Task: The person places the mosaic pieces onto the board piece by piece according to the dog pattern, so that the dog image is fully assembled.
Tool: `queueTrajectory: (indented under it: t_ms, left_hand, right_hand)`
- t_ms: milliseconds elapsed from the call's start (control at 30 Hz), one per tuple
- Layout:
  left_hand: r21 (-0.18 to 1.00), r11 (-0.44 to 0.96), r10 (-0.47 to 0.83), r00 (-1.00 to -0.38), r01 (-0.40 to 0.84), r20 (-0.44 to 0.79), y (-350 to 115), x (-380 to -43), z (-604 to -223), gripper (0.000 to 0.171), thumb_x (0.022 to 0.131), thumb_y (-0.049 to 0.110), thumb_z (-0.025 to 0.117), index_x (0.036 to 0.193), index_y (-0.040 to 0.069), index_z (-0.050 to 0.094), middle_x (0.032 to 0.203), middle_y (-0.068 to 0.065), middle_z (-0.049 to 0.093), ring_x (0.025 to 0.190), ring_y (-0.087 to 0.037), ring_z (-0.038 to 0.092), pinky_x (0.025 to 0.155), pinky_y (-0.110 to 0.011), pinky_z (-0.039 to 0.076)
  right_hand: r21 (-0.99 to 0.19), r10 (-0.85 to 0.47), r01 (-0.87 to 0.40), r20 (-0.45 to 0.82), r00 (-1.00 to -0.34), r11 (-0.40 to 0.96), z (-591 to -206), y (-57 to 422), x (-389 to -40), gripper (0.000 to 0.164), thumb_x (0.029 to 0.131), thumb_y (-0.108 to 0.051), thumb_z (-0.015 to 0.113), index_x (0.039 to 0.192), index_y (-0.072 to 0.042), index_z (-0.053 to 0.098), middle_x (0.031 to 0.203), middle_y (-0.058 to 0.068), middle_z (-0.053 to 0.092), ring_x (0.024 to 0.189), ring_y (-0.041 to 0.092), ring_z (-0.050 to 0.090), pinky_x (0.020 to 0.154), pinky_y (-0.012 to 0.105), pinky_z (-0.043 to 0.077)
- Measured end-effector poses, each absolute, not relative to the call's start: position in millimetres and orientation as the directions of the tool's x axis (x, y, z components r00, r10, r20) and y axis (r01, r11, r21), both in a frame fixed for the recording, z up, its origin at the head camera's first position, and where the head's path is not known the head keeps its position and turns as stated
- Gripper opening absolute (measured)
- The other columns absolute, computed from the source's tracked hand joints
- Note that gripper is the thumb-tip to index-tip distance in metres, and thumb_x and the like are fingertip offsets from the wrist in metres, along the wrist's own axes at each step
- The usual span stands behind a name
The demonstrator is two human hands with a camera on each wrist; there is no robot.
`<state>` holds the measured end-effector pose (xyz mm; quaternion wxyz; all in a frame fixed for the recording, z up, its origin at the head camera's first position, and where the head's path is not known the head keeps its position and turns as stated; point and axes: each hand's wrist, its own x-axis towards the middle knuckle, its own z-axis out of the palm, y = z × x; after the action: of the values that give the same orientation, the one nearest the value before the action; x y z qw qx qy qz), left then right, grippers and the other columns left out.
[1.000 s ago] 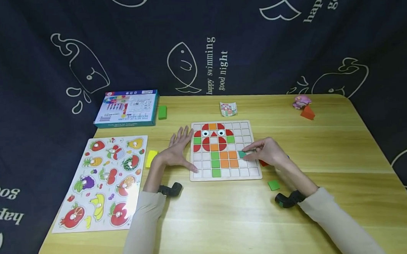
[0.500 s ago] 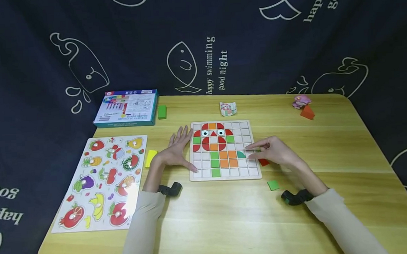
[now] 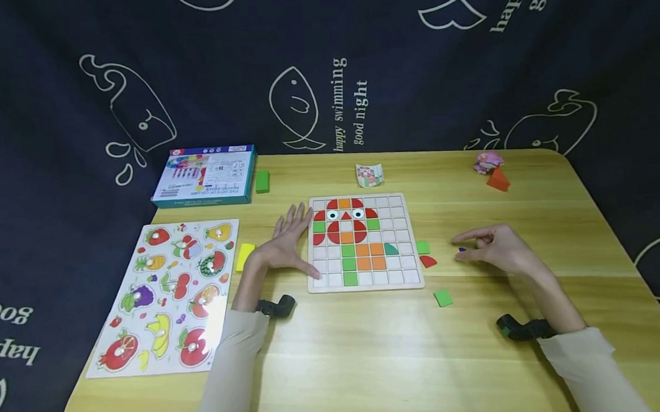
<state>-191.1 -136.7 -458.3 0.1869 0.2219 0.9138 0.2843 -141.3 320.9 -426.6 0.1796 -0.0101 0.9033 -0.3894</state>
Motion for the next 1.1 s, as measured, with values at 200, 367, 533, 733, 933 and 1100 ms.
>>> queueTrajectory:
  t_ms: [200,367,533,733,933,1100]
  left_hand:
    - [0.601,0.743,0.508,-0.833,0.294,-0.219,-136,-192,-459,0.147,0.050,0.059,0.088,0.156,0.019,-0.005,0.163,-0.007,-0.019,0.149,-0.025,-0.023,0.122,-0.050,-0.012]
    - [0.603,0.740,0.511,-0.832,0.299,-0.215,-135,-193,-460,0.145,0.051,0.059,0.088,0.156,0.018,-0.004,0.163,-0.007,-0.018,0.149,-0.026,-0.023,0.122,-0.050,-0.012]
    - [0.610,0.735,0.513,-0.832,0.297,-0.214,-135,-193,-460,0.145,0.051,0.059,0.088,0.156,0.018,-0.004,0.163,-0.007,-0.018,0.149,-0.025,-0.024,0.122,-0.049,-0.013]
    - [0.607,0.739,0.507,-0.835,0.293,-0.215,-136,-193,-460,0.146,0.051,0.060,0.087,0.156,0.019,-0.004,0.163,-0.007,-0.018,0.149,-0.025,-0.023,0.123,-0.049,-0.012]
    - [0.611,0.733,0.515,-0.830,0.298,-0.213,-135,-193,-461,0.146,0.050,0.059,0.088,0.156,0.018,-0.004,0.163,-0.008,-0.018,0.149,-0.026,-0.023,0.122,-0.051,-0.013]
    - [0.611,0.735,0.510,-0.834,0.295,-0.210,-135,-192,-461,0.146,0.050,0.058,0.089,0.156,0.018,-0.004,0.163,-0.007,-0.017,0.149,-0.025,-0.023,0.122,-0.050,-0.013]
  right_hand:
    - [-0.686,-0.121,0.178,-0.364,-0.923,0.705,-432,341,-140,0.054,0.073,-0.038,0.082,0.116,-0.009,0.069,0.057,-0.008,0.025,0.052,0.007,0.026,0.047,0.028,0.024]
    - [-0.683,-0.088,0.200,-0.362,-0.928,0.702,-438,335,-147,0.052,0.073,-0.044,0.081,0.113,-0.011,0.070,0.056,-0.009,0.026,0.051,0.008,0.027,0.046,0.028,0.024]
    - [-0.610,-0.085,0.117,-0.292,-0.953,0.784,-436,321,-150,0.045,0.076,-0.042,0.079,0.107,-0.010,0.070,0.058,-0.006,0.033,0.051,0.009,0.030,0.044,0.024,0.025]
    - [-0.607,-0.151,0.048,-0.272,-0.950,0.793,-435,317,-155,0.040,0.077,-0.032,0.080,0.109,-0.011,0.068,0.059,-0.004,0.033,0.050,0.009,0.030,0.043,0.024,0.025]
    - [-0.663,-0.203,0.065,-0.319,-0.926,0.746,-438,324,-163,0.031,0.079,-0.027,0.079,0.103,-0.010,0.073,0.059,-0.004,0.031,0.053,0.010,0.031,0.046,0.026,0.024]
    - [-0.626,-0.197,0.044,-0.311,-0.930,0.779,-436,322,-168,0.027,0.079,-0.033,0.079,0.096,-0.013,0.075,0.059,-0.004,0.035,0.054,0.010,0.032,0.046,0.026,0.025]
